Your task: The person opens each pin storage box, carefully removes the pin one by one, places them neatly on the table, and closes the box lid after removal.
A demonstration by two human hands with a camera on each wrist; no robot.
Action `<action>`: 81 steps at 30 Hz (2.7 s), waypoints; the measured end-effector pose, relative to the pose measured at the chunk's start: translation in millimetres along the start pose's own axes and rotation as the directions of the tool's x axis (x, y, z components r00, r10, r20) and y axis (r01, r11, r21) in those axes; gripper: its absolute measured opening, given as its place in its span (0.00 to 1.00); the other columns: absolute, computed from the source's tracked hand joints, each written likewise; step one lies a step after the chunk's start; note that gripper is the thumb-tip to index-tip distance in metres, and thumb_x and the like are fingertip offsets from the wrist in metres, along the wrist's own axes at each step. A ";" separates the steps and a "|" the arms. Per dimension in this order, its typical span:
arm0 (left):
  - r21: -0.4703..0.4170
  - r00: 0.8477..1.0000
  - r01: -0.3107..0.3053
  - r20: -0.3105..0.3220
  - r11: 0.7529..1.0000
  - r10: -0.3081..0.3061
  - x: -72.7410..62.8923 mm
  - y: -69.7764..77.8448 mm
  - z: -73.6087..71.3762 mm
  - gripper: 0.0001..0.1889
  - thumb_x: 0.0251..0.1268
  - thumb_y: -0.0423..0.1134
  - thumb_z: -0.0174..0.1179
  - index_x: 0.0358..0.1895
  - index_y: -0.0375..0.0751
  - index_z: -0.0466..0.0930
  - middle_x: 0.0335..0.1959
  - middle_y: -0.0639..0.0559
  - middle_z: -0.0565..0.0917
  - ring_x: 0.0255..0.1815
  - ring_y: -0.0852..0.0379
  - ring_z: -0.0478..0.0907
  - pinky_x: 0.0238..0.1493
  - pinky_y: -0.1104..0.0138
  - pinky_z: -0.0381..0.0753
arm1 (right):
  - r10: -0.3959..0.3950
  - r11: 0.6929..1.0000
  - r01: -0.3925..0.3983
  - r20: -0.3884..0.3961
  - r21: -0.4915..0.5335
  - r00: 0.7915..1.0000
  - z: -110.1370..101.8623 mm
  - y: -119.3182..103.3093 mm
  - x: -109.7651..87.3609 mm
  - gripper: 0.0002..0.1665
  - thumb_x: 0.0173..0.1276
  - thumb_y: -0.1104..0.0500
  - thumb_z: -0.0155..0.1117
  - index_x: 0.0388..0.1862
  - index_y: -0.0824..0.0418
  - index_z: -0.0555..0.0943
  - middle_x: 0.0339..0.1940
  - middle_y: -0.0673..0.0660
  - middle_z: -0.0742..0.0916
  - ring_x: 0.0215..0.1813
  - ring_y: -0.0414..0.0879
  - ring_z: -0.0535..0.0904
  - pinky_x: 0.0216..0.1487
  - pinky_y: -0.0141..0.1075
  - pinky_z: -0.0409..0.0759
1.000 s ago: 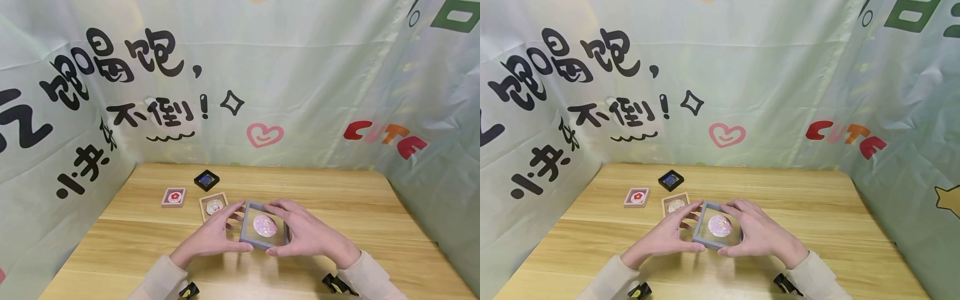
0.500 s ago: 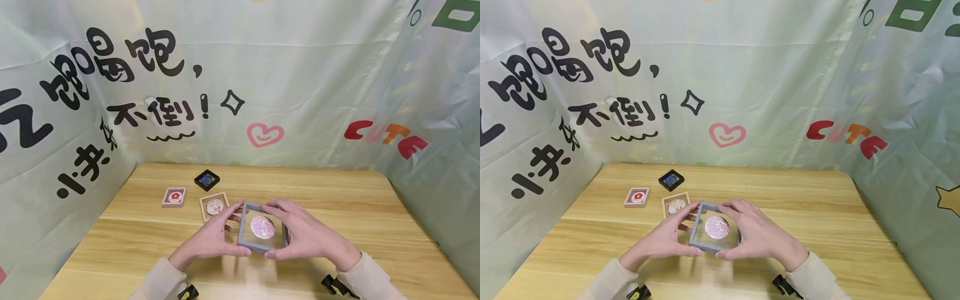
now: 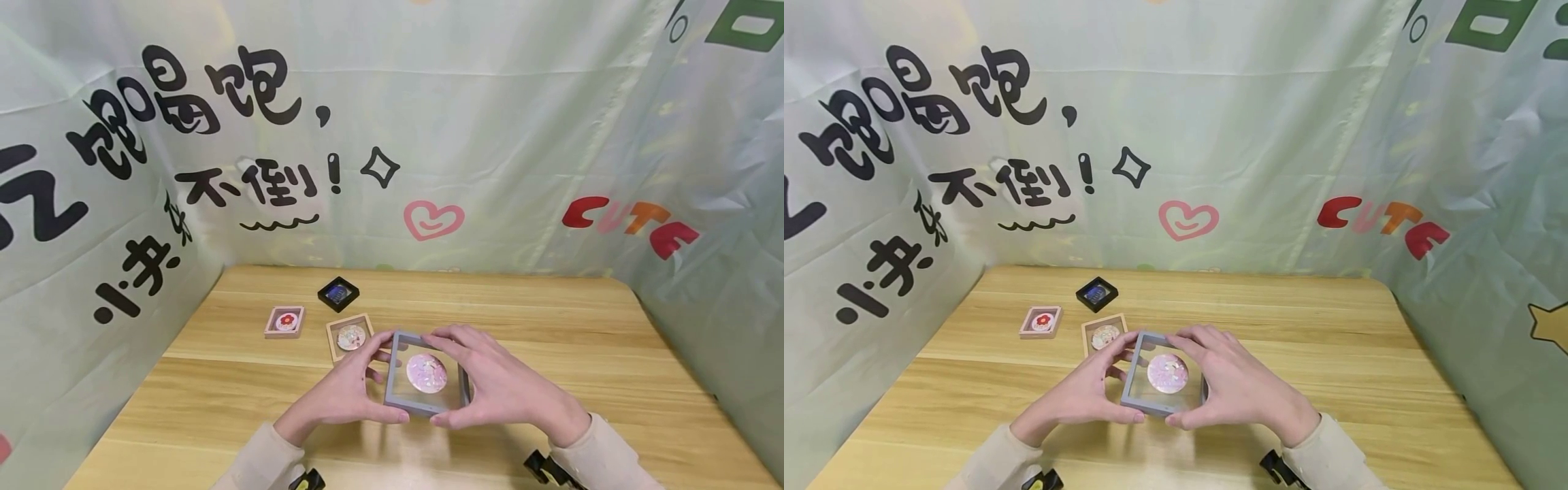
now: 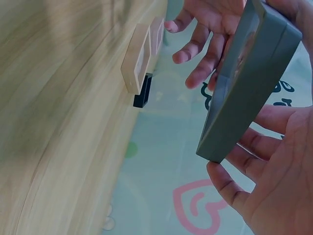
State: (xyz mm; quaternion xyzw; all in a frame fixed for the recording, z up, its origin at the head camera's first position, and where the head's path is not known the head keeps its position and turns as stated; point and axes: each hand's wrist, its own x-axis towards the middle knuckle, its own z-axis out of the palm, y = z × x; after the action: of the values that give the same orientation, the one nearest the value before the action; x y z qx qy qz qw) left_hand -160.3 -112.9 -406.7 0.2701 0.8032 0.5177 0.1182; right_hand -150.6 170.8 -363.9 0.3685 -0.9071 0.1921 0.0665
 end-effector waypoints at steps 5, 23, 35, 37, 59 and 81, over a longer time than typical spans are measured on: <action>-0.035 0.999 -0.013 -0.031 0.999 0.012 -0.7 -1.1 -0.2 0.58 0.44 0.47 0.87 0.81 0.55 0.62 0.72 0.55 0.75 0.64 0.53 0.76 0.60 0.64 0.86 | 0.011 1.000 -0.010 -0.012 0.008 1.000 0.3 -2.0 1.3 0.62 0.51 0.24 0.79 0.81 0.49 0.72 0.71 0.45 0.80 0.68 0.44 0.78 0.66 0.56 0.82; -0.089 0.980 -0.125 -0.168 0.988 0.109 0.1 -5.6 0.2 0.57 0.44 0.42 0.87 0.80 0.54 0.62 0.69 0.53 0.80 0.64 0.48 0.79 0.56 0.64 0.87 | 0.176 0.984 -0.174 -0.072 0.032 0.982 2.7 -3.6 1.7 0.71 0.52 0.16 0.73 0.85 0.54 0.66 0.77 0.53 0.78 0.73 0.57 0.78 0.69 0.62 0.81; -0.150 0.979 -0.128 -0.177 0.980 0.100 1.2 -4.0 6.7 0.57 0.43 0.38 0.87 0.80 0.54 0.62 0.68 0.51 0.80 0.65 0.41 0.78 0.55 0.65 0.86 | 0.161 0.987 -0.157 -0.127 0.040 0.979 8.6 -4.4 3.3 0.68 0.49 0.20 0.77 0.82 0.54 0.69 0.70 0.48 0.80 0.64 0.45 0.80 0.58 0.52 0.86; -0.143 0.980 -0.122 -0.173 0.982 0.096 0.6 -4.3 7.3 0.57 0.43 0.39 0.87 0.80 0.54 0.62 0.69 0.49 0.79 0.65 0.42 0.77 0.56 0.65 0.86 | 0.159 0.987 -0.154 -0.133 0.044 0.978 9.0 -4.4 3.1 0.67 0.49 0.20 0.78 0.81 0.53 0.70 0.69 0.47 0.80 0.63 0.44 0.80 0.58 0.51 0.85; -0.075 0.990 -0.079 -0.125 0.994 0.069 -2.5 -4.6 6.3 0.64 0.42 0.44 0.87 0.84 0.62 0.54 0.66 0.52 0.80 0.60 0.52 0.79 0.56 0.62 0.84 | 0.130 0.991 -0.129 -0.174 0.014 0.976 12.5 -6.8 4.2 0.67 0.43 0.23 0.83 0.78 0.53 0.73 0.65 0.47 0.80 0.62 0.44 0.79 0.57 0.49 0.86; -0.104 0.987 -0.096 -0.137 0.990 0.081 -3.0 -8.7 8.2 0.58 0.41 0.43 0.88 0.78 0.58 0.60 0.64 0.54 0.81 0.60 0.56 0.78 0.57 0.63 0.83 | 0.116 0.993 -0.117 -0.153 0.002 0.981 14.7 -5.8 6.0 0.66 0.46 0.20 0.79 0.78 0.54 0.74 0.65 0.46 0.81 0.63 0.44 0.80 0.60 0.51 0.86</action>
State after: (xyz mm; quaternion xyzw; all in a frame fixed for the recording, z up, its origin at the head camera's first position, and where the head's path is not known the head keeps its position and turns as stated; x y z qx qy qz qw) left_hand -156.8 -111.0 -418.3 0.2638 0.7666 0.5828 0.0564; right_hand -150.5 157.3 -374.1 0.2986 -0.9201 0.2200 0.1256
